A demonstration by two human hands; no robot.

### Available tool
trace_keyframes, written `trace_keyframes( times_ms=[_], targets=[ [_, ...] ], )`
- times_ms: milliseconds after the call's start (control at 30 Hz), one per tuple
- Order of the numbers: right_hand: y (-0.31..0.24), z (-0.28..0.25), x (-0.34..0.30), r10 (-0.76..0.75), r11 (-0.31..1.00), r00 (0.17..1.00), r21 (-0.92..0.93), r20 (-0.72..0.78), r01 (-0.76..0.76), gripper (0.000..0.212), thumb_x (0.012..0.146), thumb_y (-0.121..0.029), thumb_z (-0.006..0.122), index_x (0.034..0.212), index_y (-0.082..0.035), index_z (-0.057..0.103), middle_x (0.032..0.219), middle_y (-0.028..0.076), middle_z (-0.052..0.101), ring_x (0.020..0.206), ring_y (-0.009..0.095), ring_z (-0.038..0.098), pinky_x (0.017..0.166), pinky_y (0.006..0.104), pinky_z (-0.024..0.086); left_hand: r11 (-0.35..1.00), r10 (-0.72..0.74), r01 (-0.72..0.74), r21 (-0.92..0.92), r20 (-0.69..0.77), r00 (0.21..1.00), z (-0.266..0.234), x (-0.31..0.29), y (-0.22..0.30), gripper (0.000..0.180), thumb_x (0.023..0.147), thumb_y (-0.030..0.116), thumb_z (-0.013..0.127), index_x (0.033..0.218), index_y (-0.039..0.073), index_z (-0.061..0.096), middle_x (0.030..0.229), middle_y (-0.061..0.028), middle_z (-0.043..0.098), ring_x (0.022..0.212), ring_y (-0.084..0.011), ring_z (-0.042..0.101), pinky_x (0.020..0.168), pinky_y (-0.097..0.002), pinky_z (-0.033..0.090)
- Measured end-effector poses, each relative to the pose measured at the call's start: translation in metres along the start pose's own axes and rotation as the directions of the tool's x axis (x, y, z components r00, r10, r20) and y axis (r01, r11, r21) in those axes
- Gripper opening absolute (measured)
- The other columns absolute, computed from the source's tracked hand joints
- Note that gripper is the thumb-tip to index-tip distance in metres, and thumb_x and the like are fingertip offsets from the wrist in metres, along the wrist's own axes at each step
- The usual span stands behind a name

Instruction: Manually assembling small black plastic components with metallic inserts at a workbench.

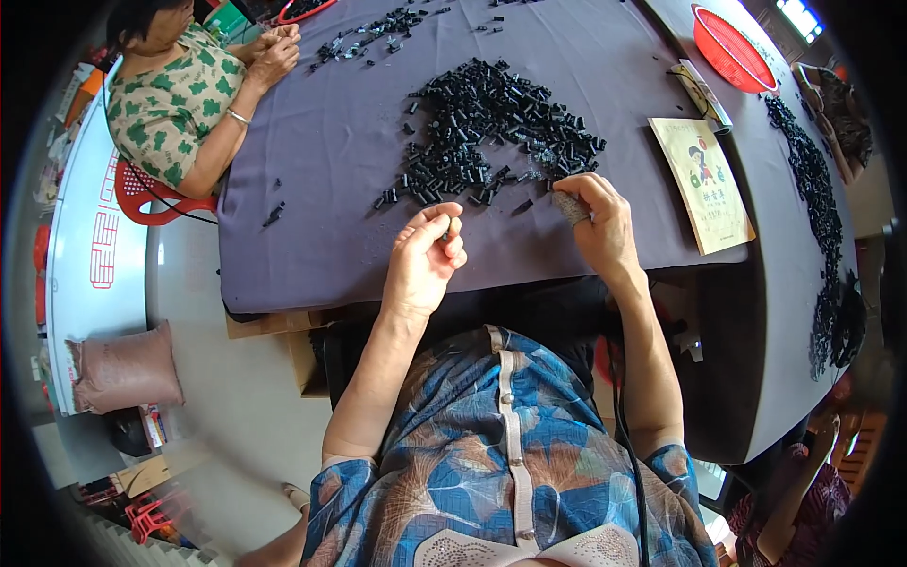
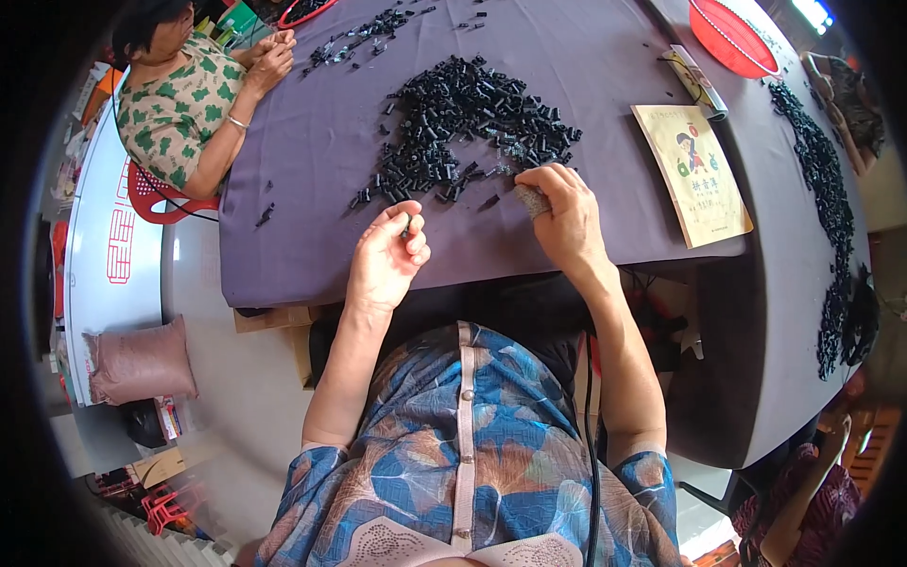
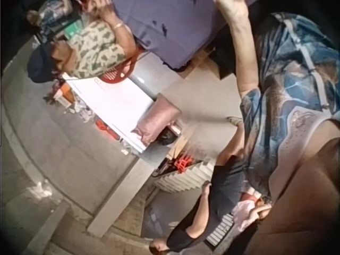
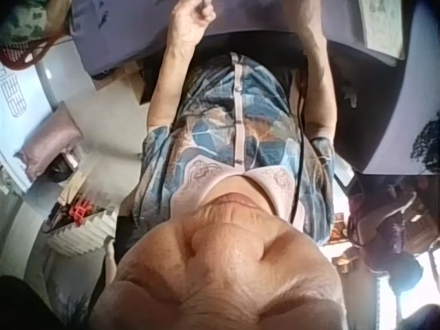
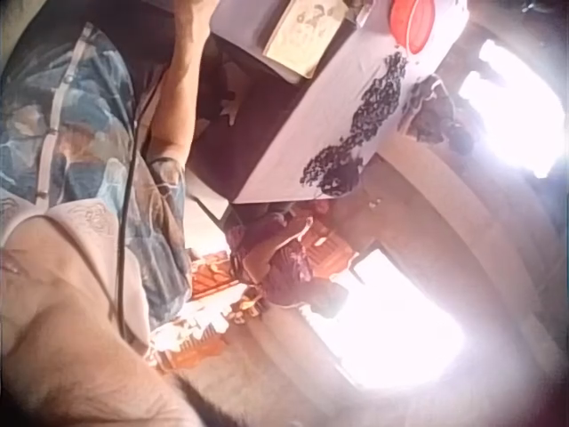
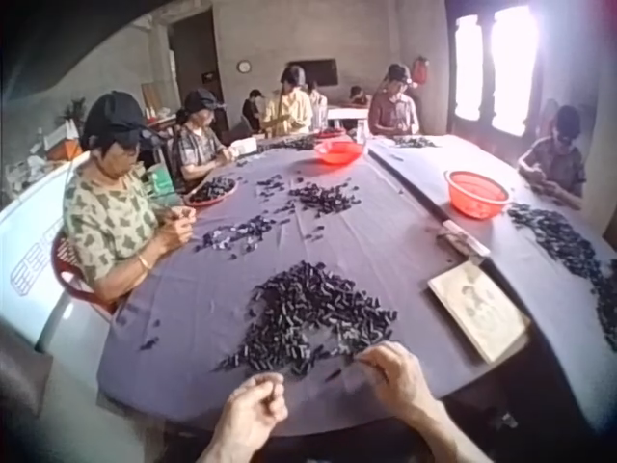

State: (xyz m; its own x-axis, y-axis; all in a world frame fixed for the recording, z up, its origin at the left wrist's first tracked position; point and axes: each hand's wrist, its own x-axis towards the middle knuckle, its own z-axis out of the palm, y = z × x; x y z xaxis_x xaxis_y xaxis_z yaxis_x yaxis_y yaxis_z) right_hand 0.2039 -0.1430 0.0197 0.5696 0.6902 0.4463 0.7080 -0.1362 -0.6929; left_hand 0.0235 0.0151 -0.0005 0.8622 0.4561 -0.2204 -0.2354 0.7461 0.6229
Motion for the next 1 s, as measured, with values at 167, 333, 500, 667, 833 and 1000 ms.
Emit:
trace_keyframes(
  times_ms=[167,333,500,667,833,1000],
  targets=[
    [-0.002,0.011,-0.003,-0.092,0.980,0.990,-0.165,0.110,0.109,0.040,0.064,0.011,0.053,0.098,-0.005,0.065,0.096,0.011,0.061,0.094,0.031,0.058,0.082,0.0376,0.048,0.999,-0.014,0.014,-0.029,-0.010,1.000,0.000,0.000,-0.001,0.016,0.096,0.014,0.050,0.104,0.003,0.057,0.080,-0.0037,0.055,0.064,-0.0113,0.050,0.058,-0.0260,0.041],
    [-0.003,0.022,-0.005,-0.088,0.952,0.980,-0.274,0.179,0.135,0.047,0.061,0.011,0.055,0.104,-0.006,0.064,0.098,0.011,0.057,0.097,0.031,0.054,0.084,0.0386,0.047,1.000,-0.022,0.022,0.012,0.019,1.000,0.001,0.001,-0.003,0.015,0.096,0.015,0.048,0.102,0.004,0.056,0.080,-0.0044,0.055,0.065,-0.0120,0.051,0.059,-0.0273,0.041],
    [-0.004,0.029,-0.003,-0.084,0.941,0.991,-0.319,0.109,0.115,0.025,0.071,-0.001,0.063,0.095,-0.008,0.065,0.091,0.009,0.056,0.089,0.029,0.055,0.077,0.0380,0.047,0.996,-0.022,0.022,0.084,0.003,1.000,0.004,0.000,-0.003,0.014,0.094,0.011,0.046,0.100,0.003,0.056,0.082,-0.0064,0.056,0.066,-0.0142,0.053,0.062,-0.0300,0.044],
    [-0.004,0.034,-0.002,-0.053,0.932,0.997,-0.355,0.056,0.069,0.021,0.072,-0.004,0.065,0.092,-0.009,0.065,0.089,0.009,0.056,0.086,0.029,0.056,0.076,0.0381,0.047,0.994,-0.038,0.041,0.099,-0.026,0.999,0.010,0.006,0.000,0.014,0.090,0.006,0.045,0.098,0.002,0.057,0.081,-0.0068,0.057,0.066,-0.0143,0.055,0.058,-0.0292,0.047],
    [-0.005,0.029,-0.001,-0.062,0.954,0.996,-0.291,0.063,0.078,0.021,0.072,-0.004,0.064,0.093,-0.009,0.065,0.089,0.009,0.057,0.085,0.029,0.056,0.075,0.0388,0.048,0.863,-0.034,0.064,0.500,-0.067,0.997,0.017,0.024,0.015,0.011,0.085,0.000,0.052,0.088,0.000,0.062,0.067,-0.0006,0.054,0.054,-0.0045,0.049,0.042,-0.0198,0.037],
    [-0.004,0.019,0.002,-0.041,0.956,0.999,-0.291,0.033,0.049,0.027,0.069,0.002,0.059,0.094,-0.007,0.064,0.089,0.010,0.058,0.087,0.031,0.057,0.077,0.0393,0.048,0.174,0.441,-0.272,0.946,0.173,0.881,0.029,0.036,-0.006,0.011,0.082,0.006,0.058,0.086,0.000,0.066,0.076,-0.0094,0.063,0.067,-0.0196,0.059,0.060,-0.0318,0.047]
  ],
)
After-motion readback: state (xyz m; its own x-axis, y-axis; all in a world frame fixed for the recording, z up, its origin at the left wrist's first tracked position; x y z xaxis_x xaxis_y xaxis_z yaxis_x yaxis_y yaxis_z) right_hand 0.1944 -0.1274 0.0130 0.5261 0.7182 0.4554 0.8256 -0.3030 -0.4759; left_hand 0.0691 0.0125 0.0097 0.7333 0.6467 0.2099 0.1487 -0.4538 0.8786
